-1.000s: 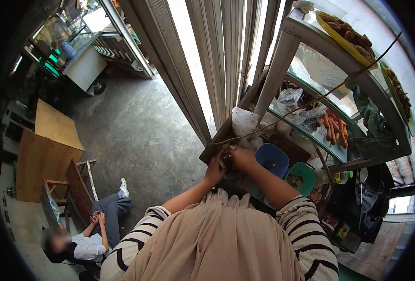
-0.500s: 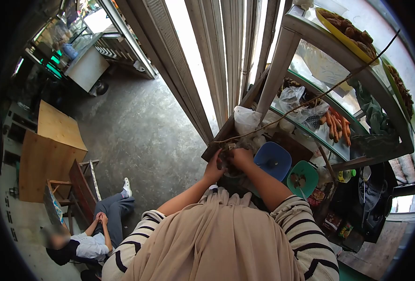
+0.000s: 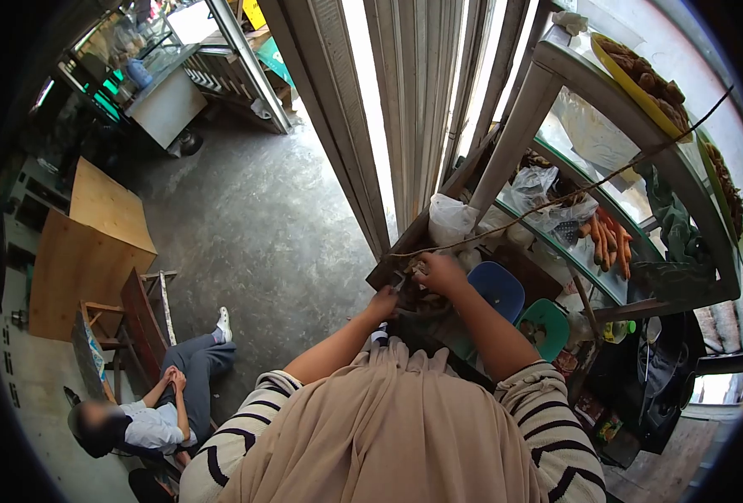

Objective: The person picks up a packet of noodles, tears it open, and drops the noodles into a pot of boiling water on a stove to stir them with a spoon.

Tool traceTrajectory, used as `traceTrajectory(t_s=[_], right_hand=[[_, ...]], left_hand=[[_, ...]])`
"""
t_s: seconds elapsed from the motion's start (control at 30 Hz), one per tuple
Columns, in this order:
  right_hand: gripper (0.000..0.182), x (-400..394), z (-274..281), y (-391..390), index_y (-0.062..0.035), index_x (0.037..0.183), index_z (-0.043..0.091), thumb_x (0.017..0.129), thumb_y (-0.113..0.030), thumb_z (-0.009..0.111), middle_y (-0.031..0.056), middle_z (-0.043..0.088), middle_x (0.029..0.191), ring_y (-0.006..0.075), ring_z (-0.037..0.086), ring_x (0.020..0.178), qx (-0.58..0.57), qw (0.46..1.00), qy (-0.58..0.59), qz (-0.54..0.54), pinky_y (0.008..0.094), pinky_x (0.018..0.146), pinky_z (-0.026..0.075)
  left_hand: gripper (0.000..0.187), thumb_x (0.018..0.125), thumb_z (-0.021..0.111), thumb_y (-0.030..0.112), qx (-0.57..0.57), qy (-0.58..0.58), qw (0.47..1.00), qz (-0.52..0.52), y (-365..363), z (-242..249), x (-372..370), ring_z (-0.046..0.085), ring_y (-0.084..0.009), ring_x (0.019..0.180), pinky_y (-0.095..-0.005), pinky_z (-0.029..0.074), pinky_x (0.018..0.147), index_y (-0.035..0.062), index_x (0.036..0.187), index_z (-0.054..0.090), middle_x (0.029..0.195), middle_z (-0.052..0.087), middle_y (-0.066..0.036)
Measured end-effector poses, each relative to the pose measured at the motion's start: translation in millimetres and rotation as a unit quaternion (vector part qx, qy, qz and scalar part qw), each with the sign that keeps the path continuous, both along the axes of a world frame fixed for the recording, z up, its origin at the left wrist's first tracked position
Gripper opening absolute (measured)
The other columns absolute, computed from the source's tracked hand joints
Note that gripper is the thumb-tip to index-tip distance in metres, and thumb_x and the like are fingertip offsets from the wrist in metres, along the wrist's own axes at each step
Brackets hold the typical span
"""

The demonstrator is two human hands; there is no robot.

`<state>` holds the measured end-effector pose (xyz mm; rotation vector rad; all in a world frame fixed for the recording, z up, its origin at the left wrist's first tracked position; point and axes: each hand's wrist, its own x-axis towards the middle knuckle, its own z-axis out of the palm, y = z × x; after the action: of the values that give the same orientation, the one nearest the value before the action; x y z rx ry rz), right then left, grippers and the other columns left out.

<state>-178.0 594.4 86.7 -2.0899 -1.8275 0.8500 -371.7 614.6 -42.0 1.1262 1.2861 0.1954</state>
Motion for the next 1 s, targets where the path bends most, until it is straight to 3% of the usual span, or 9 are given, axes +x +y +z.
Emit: traceTrajectory(t_s=[0.13,0.17,0.2,0.33,0.43,0.5,0.63,0.73,1.0], right_hand=[[0.045,2,-20,34,-0.0086,0.117,0.06,0.076,-0.026,0.069,0.0148,0.063,0.111,0.0354,0.063,0.098,0.06,0.991,-0.112,-0.048,0.0447,0.079,0.052],[0.043,1,-37,44,-0.0101,0.117,0.06,0.077,-0.024,0.067,0.014,0.061,0.117,0.0355,0.062,0.1,0.032,0.989,-0.145,-0.019,0.0461,0.083,0.051],[0.042,-3,-41,50,-0.0115,0.118,0.06,0.078,-0.023,0.065,0.0133,0.058,0.122,0.0357,0.062,0.102,0.004,0.984,-0.176,0.011,0.0476,0.087,0.049],[0.042,-21,-48,53,-0.0101,0.116,0.062,0.078,-0.027,0.065,0.0113,0.054,0.131,0.0346,0.056,0.112,0.013,0.976,-0.214,-0.031,0.0496,0.092,0.044],[0.042,-32,-57,53,-0.0143,0.115,0.065,0.076,-0.032,0.067,0.0083,0.057,0.128,0.0339,0.05,0.119,-0.017,0.971,-0.219,-0.089,0.0525,0.097,0.039],[0.039,-28,-69,51,-0.0165,0.11,0.068,0.077,-0.036,0.066,0.0079,0.06,0.125,0.0358,0.048,0.118,0.002,0.979,-0.2,-0.045,0.0547,0.098,0.037],[0.032,-18,-65,27,-0.0172,0.103,0.071,0.076,-0.033,0.068,0.0071,0.065,0.114,0.0344,0.051,0.113,0.113,0.976,-0.183,0.006,0.0525,0.098,0.038],[0.027,-3,-55,11,-0.0149,0.095,0.073,0.073,-0.03,0.07,0.0066,0.068,0.104,0.0307,0.057,0.103,0.161,0.982,-0.093,0.036,0.0475,0.09,0.044],[0.027,-1,-43,-27,-0.0196,0.098,0.072,0.072,-0.024,0.068,0.0024,0.067,0.1,0.0288,0.052,0.113,0.194,0.947,-0.209,0.148,0.0452,0.091,0.04]], left_hand=[[0.039,0.088,0.052,0.023,-0.002,0.033,0.999,-0.014,5,-12,7,0.066,-0.0316,0.083,-0.0422,0.055,0.062,0.0029,0.122,0.055,0.1,0.065,-0.018],[0.037,0.09,0.05,0.023,0.219,0.043,0.967,-0.127,7,-47,3,0.065,-0.0357,0.088,-0.0437,0.055,0.066,0.0026,0.12,0.056,0.103,0.064,-0.021],[0.035,0.092,0.048,0.024,0.426,0.052,0.873,-0.233,7,-51,1,0.064,-0.0398,0.092,-0.0451,0.055,0.07,0.0023,0.118,0.056,0.106,0.063,-0.025],[0.033,0.095,0.042,0.023,0.361,0.036,0.913,-0.187,5,-52,3,0.06,-0.0449,0.098,-0.0496,0.051,0.079,0.0018,0.115,0.058,0.108,0.061,-0.028],[0.029,0.092,0.048,0.02,0.45,0.074,0.856,-0.245,4,-34,0,0.064,-0.0385,0.092,-0.0465,0.052,0.076,0.0034,0.115,0.055,0.099,0.063,-0.022],[0.033,0.092,0.051,0.029,0.177,0.047,0.98,-0.081,4,-18,2,0.065,-0.0381,0.089,-0.0455,0.051,0.073,0.0014,0.108,0.058,0.092,0.065,-0.023],[0.037,0.092,0.051,0.037,0.202,0.06,0.975,-0.075,4,-8,2,0.066,-0.0371,0.085,-0.0444,0.05,0.071,0.0018,0.1,0.06,0.086,0.065,-0.023],[0.036,0.092,0.047,0.035,0.281,0.018,0.955,-0.091,4,-11,1,0.062,-0.0445,0.097,-0.0489,0.048,0.083,0.0035,0.103,0.061,0.099,0.064,-0.027],[0.029,0.095,0.046,0.029,0.197,-0.044,0.978,0.057,-9,47,4,0.063,-0.0401,0.073,-0.0462,0.048,0.064,0.0037,0.094,0.059,0.072,0.064,-0.019]])
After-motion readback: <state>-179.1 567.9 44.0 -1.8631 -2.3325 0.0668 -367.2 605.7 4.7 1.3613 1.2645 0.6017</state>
